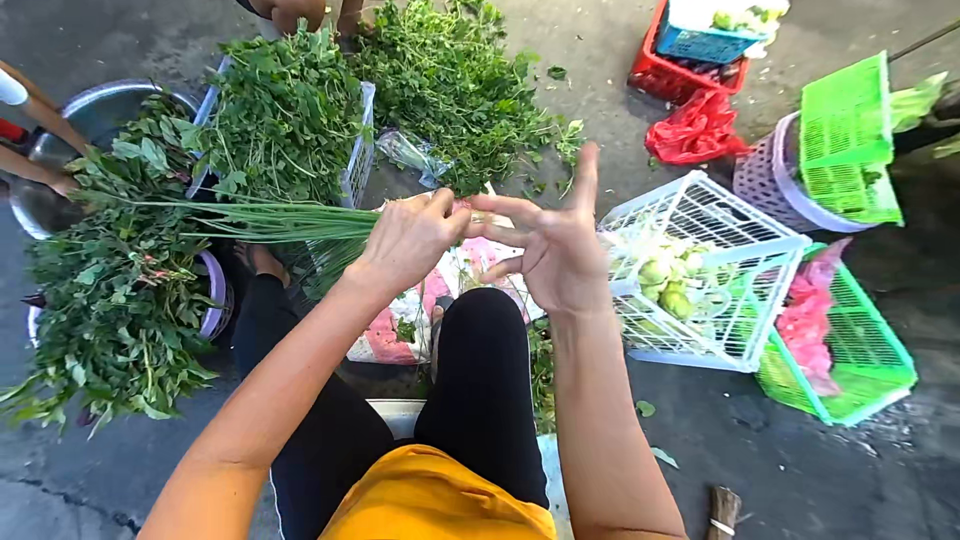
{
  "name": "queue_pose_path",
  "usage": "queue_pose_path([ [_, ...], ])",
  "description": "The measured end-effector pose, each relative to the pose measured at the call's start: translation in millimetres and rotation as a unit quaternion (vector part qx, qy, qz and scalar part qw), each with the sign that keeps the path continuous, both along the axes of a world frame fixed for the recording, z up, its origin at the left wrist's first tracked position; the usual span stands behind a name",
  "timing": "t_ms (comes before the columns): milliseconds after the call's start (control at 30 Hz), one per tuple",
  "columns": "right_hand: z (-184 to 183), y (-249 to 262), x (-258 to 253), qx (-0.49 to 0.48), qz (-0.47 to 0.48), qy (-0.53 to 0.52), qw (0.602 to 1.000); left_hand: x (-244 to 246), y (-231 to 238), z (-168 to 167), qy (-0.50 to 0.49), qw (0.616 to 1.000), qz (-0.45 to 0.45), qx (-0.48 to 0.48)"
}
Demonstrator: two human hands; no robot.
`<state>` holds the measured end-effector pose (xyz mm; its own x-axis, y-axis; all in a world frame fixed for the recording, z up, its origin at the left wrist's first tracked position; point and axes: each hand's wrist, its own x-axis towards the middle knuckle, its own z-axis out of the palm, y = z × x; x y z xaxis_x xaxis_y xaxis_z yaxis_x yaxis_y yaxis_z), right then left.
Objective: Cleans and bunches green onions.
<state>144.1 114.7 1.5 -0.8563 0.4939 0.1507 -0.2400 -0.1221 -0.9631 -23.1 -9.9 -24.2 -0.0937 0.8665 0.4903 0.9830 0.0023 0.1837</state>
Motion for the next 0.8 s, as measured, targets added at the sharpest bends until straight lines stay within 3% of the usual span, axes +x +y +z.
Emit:
queue_pose_path([
  [33, 6, -4, -1, 0.107, -0.030, -0.059, 0.992, -1, 2, -3, -0.012, 1.000, 0.016, -0.021],
  [100, 17, -9, -3, 0.309, -0.141, -0.114, 0.934, -8, 3, -15, -0.087, 0.995, 0.041, -0.028],
  [133, 21, -4, -6, 0.337, -0.192, -0.127, 0.913, -10, 3, -19, -0.145, 0.988, 0.048, -0.009],
  [233, 15, 18, -17, 0.249, -0.198, -0.214, 0.923, -4, 8, -22, -0.267, 0.962, 0.043, 0.038],
  [333, -23, 28, -37, 0.152, -0.113, -0.174, 0.966, 5, 24, -29, -0.285, 0.956, 0.038, 0.051],
  [433, -46, 36, -43, 0.099, -0.071, -0.174, 0.977, 6, 33, -55, -0.300, 0.950, 0.057, 0.066],
  [533, -82, 51, -44, 0.062, -0.054, -0.216, 0.973, 12, 25, -88, -0.408, 0.909, 0.085, -0.010],
  [633, -142, 80, -51, -0.011, -0.057, -0.281, 0.958, 10, 28, -145, -0.475, 0.868, 0.086, -0.116],
  [733, -212, 102, -62, -0.074, 0.027, -0.372, 0.925, -11, 33, -194, -0.428, 0.860, 0.148, -0.236],
  [800, -262, 106, -70, -0.067, 0.015, -0.433, 0.899, -40, 37, -221, -0.359, 0.860, 0.232, -0.280],
])
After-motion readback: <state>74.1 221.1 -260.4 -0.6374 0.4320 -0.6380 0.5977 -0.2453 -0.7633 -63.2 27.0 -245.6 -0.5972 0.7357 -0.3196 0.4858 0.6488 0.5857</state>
